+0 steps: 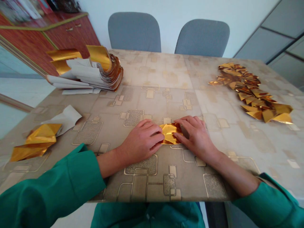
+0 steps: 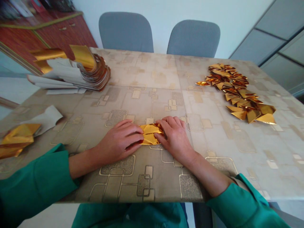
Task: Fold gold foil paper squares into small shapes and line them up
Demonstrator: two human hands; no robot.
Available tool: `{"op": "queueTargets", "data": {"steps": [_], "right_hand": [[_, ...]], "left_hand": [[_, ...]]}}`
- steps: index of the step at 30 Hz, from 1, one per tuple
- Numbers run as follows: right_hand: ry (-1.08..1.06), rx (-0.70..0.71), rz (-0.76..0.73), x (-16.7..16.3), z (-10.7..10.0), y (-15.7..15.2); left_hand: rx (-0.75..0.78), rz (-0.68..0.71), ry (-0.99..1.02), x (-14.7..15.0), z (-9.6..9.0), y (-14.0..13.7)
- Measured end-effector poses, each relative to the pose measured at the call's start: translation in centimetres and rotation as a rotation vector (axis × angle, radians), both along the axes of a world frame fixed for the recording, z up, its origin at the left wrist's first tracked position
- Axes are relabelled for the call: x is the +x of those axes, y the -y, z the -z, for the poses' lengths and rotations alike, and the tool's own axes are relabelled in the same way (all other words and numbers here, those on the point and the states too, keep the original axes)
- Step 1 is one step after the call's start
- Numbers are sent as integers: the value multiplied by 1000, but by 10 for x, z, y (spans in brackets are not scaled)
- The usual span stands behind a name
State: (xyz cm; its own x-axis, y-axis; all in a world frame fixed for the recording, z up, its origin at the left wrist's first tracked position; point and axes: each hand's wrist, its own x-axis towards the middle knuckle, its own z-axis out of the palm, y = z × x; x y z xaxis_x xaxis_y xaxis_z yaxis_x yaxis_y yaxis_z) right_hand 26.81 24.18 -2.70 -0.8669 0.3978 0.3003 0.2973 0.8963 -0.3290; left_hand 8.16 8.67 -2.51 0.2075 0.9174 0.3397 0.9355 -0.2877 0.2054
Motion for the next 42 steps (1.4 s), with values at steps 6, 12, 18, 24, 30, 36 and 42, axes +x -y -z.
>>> {"op": "queueTargets", "data": {"steps": [6, 12, 18, 24, 30, 36, 42], "right_hand": [[-29, -78, -106, 2, -8, 4], [2, -117, -182, 0, -6, 1], [-49, -237, -119, -8, 1, -6], [-54, -202, -40, -15, 5, -3], [-44, -158, 25, -16, 11, -2], [-38, 10, 85, -16, 7, 4], [48, 101, 139, -11, 2, 0]], "left_hand": [[-6, -10, -11, 1, -2, 0], [66, -44, 38, 1, 1, -4], [39, -154, 119, 1, 4, -8], [67, -198, 23, 1, 4, -12], [141, -91, -229, 2, 5, -12], [75, 1, -274, 5, 5, -12], [54, 3, -230, -1, 8, -14]]}}
